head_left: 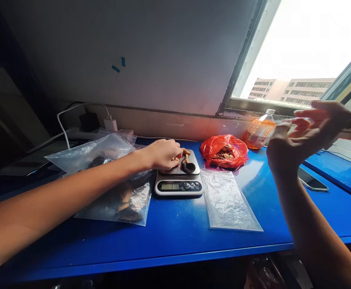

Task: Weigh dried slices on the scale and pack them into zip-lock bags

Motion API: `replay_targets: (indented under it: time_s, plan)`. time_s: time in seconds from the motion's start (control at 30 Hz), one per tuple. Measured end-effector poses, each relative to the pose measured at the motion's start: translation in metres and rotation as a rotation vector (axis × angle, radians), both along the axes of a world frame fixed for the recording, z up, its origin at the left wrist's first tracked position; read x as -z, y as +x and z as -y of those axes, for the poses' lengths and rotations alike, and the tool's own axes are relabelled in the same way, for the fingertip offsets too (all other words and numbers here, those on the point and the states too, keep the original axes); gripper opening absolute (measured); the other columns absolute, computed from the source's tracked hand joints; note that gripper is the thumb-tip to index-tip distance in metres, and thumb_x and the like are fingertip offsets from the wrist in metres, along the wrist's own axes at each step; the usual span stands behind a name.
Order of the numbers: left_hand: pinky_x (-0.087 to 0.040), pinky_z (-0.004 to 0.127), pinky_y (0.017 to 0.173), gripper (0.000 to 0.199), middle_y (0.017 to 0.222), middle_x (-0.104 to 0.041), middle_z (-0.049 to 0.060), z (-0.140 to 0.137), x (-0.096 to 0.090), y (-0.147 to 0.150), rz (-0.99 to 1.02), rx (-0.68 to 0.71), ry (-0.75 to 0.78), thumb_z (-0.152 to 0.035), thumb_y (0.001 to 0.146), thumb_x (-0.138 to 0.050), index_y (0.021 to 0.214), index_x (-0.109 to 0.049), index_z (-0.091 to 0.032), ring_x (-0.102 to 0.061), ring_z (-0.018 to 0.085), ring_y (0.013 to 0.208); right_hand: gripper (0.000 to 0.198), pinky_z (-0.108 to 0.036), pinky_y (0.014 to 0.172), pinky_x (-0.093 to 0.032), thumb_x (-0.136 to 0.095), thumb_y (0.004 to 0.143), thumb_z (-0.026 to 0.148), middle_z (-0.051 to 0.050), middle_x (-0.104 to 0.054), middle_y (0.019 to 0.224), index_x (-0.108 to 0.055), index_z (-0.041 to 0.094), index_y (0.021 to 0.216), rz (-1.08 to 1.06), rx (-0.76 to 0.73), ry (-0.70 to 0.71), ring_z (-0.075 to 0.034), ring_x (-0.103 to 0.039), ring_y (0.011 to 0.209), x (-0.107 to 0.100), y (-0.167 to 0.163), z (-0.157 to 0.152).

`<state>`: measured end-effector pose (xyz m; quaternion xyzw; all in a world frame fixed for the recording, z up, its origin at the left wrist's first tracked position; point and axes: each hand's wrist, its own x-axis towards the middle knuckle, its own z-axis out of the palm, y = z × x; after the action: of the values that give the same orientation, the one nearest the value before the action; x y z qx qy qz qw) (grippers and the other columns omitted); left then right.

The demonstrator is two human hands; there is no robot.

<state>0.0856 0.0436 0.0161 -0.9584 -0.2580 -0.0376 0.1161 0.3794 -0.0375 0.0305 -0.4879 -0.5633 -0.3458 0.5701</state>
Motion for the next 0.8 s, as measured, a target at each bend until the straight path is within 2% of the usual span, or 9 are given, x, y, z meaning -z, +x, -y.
replay_targets:
  time_s: [0.07, 0.13, 0.23, 0.37, 0.47, 0.57, 0.63, 0.73, 0.8]
  plan:
    - [-0.041, 0.03, 0.067, 0.023, 0.086, -0.068, 0.007, 0.0, 0.001, 0.0, -0.032, -0.015, 0.023, -0.028, 0.085, -0.047, 0.078, -0.067, -0.019, -0.061, 0.02, 0.079, 0.043, -0.038, 0.071, -0.052, -0.043, 0.072, 0.006, -0.014, -0.045, 0.112, -0.048, 0.021, 0.112, -0.059, 0.079, 0.044, -0.025, -0.056, 0.099, 0.005, -0.001, -0.013]
    - [-0.041, 0.032, 0.068, 0.025, 0.086, -0.068, 0.008, 0.002, 0.003, 0.001, -0.056, -0.015, 0.085, -0.026, 0.087, -0.046, 0.078, -0.067, -0.016, -0.061, 0.021, 0.08, 0.039, -0.035, 0.071, -0.052, -0.044, 0.071, 0.007, -0.012, -0.049, 0.106, -0.05, 0.021, 0.107, -0.067, 0.091, -0.049, -0.021, -0.058, 0.09, 0.015, 0.004, -0.028]
    - [-0.041, 0.034, 0.071, 0.026, 0.086, -0.068, 0.011, 0.003, 0.007, 0.002, -0.028, 0.025, 0.21, -0.023, 0.089, -0.043, 0.083, -0.067, -0.013, -0.061, 0.023, 0.083, 0.042, -0.036, 0.072, -0.051, -0.044, 0.07, 0.008, -0.007, -0.055, 0.095, -0.05, 0.021, 0.11, -0.055, 0.061, -0.191, -0.019, -0.057, 0.078, 0.036, 0.017, -0.045]
    - [-0.042, 0.034, 0.072, 0.026, 0.086, -0.069, 0.009, 0.003, 0.003, -0.001, 0.163, -0.026, 0.26, -0.024, 0.089, -0.043, 0.084, -0.067, -0.015, -0.061, 0.022, 0.083, 0.042, -0.038, 0.074, -0.048, -0.047, 0.066, 0.007, -0.002, -0.057, 0.074, -0.053, 0.021, 0.105, 0.02, 0.029, -0.292, -0.021, -0.053, 0.075, 0.062, 0.024, -0.053]
    - [-0.042, 0.029, 0.069, 0.022, 0.083, -0.069, 0.004, 0.01, -0.007, -0.012, 0.398, -0.134, 0.153, -0.026, 0.087, -0.047, 0.083, -0.067, -0.017, -0.061, 0.018, 0.077, 0.036, -0.035, 0.07, -0.045, -0.045, 0.066, 0.005, -0.002, -0.056, 0.069, -0.056, 0.02, 0.097, 0.078, 0.004, -0.315, -0.021, -0.051, 0.073, 0.071, 0.015, -0.052]
    - [-0.041, 0.025, 0.061, 0.022, 0.074, -0.067, -0.001, 0.03, -0.013, -0.032, 0.574, -0.205, -0.031, -0.029, 0.086, -0.049, 0.083, -0.067, -0.018, -0.058, 0.014, 0.065, 0.03, -0.033, 0.068, -0.044, -0.044, 0.067, 0.004, -0.003, -0.057, 0.069, -0.057, 0.02, 0.088, 0.132, -0.019, -0.308, -0.021, -0.049, 0.072, 0.072, 0.006, -0.05]
    - [-0.04, 0.024, 0.059, 0.022, 0.069, -0.065, -0.002, 0.046, -0.012, -0.048, 0.624, -0.234, -0.095, -0.032, 0.086, -0.05, 0.082, -0.067, -0.019, -0.054, 0.012, 0.059, 0.028, -0.033, 0.067, -0.043, -0.043, 0.066, 0.003, -0.004, -0.058, 0.07, -0.057, 0.02, 0.083, 0.132, -0.018, -0.296, -0.021, -0.05, 0.071, 0.07, 0.001, -0.049]
    - [-0.039, 0.025, 0.059, 0.023, 0.068, -0.064, -0.002, 0.064, -0.007, -0.066, 0.656, -0.228, -0.096, -0.033, 0.087, -0.05, 0.081, -0.066, -0.018, -0.053, 0.012, 0.059, 0.028, -0.033, 0.066, -0.043, -0.04, 0.066, 0.001, -0.004, -0.059, 0.069, -0.057, 0.021, 0.077, 0.105, -0.047, -0.3, -0.02, -0.053, 0.07, 0.06, -0.014, -0.043]
    - [-0.04, 0.025, 0.06, 0.023, 0.067, -0.063, -0.002, 0.068, -0.004, -0.071, 0.64, -0.188, -0.076, -0.033, 0.088, -0.049, 0.082, -0.066, -0.018, -0.053, 0.012, 0.059, 0.028, -0.033, 0.068, -0.044, -0.041, 0.067, 0.001, -0.004, -0.063, 0.073, -0.059, 0.02, 0.079, 0.118, -0.143, -0.331, -0.02, -0.056, 0.072, 0.049, -0.036, -0.036]
